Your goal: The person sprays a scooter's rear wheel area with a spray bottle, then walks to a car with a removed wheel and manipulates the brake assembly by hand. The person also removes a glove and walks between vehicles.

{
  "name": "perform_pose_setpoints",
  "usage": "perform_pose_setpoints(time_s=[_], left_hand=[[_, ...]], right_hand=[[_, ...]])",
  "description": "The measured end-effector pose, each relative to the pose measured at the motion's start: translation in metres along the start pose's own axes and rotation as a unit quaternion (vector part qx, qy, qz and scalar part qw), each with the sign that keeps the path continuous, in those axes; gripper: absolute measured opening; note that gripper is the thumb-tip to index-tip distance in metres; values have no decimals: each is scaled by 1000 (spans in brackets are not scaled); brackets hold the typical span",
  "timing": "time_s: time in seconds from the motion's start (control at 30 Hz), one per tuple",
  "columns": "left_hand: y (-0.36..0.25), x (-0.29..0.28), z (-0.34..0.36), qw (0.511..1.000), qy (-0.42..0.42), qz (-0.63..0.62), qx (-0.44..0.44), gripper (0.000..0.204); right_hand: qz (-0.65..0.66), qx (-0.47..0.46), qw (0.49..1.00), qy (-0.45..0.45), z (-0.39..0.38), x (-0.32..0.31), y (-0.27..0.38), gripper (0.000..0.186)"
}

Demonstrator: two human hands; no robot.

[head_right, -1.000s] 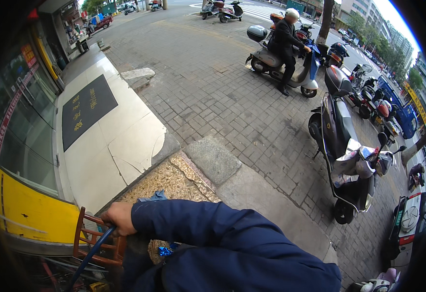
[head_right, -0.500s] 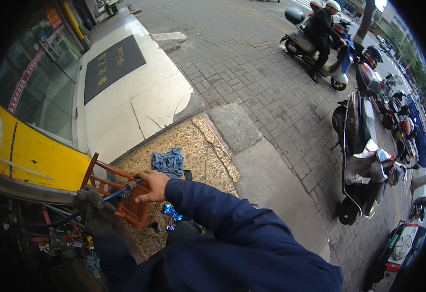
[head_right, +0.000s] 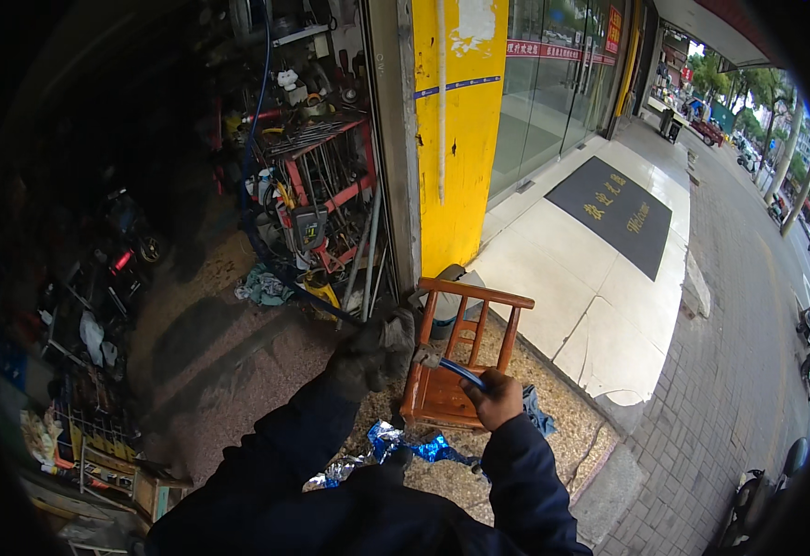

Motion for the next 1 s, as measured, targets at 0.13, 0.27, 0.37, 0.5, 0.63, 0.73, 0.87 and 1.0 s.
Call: perform_pose_setpoints(time_s=[0.13, 0.27, 0.37, 0.5, 0.63, 0.73, 0.87, 1.0], left_hand=[[-36, -58, -30, 997, -69, 41, 1, 42], [-70, -98, -17, 995, -62, -79, -12, 45], [-74, -111, -5, 998, 20, -65, -18, 49], [-32, -125, -6, 990, -67, -61, -111, 39], [14, -119, 11, 922, -76, -308, -220, 23], [41, -121, 19, 848, -29, -436, -299, 26], [94, -190, 19, 945, -81, -168, -268, 25], [169, -254, 19, 686, -5, -392, -613, 30]], right_hand=[[-100, -24, 992, 77, 48, 28, 71, 27], [-119, 3, 990, 78, 73, 51, 100, 27], [-123, 81, 986, 83, 77, 60, 92, 29], [-132, 31, 986, 97, 79, 52, 82, 27], [-177, 2, 982, 65, 70, 45, 47, 27], [-193, 64, 978, 37, 45, 53, -7, 28], [-259, 141, 954, -54, -21, 53, -83, 34], [-195, 350, 916, 22, -104, 44, -155, 41]])
Point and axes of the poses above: each hand's wrist, its own z-axis towards the middle knuckle, its own x-axis out of the palm, y = z × x, the point moved 5 cm from there along z, towards the middle knuckle, and after that the axes turned 6 degrees about -z, right-handed, at the moved point
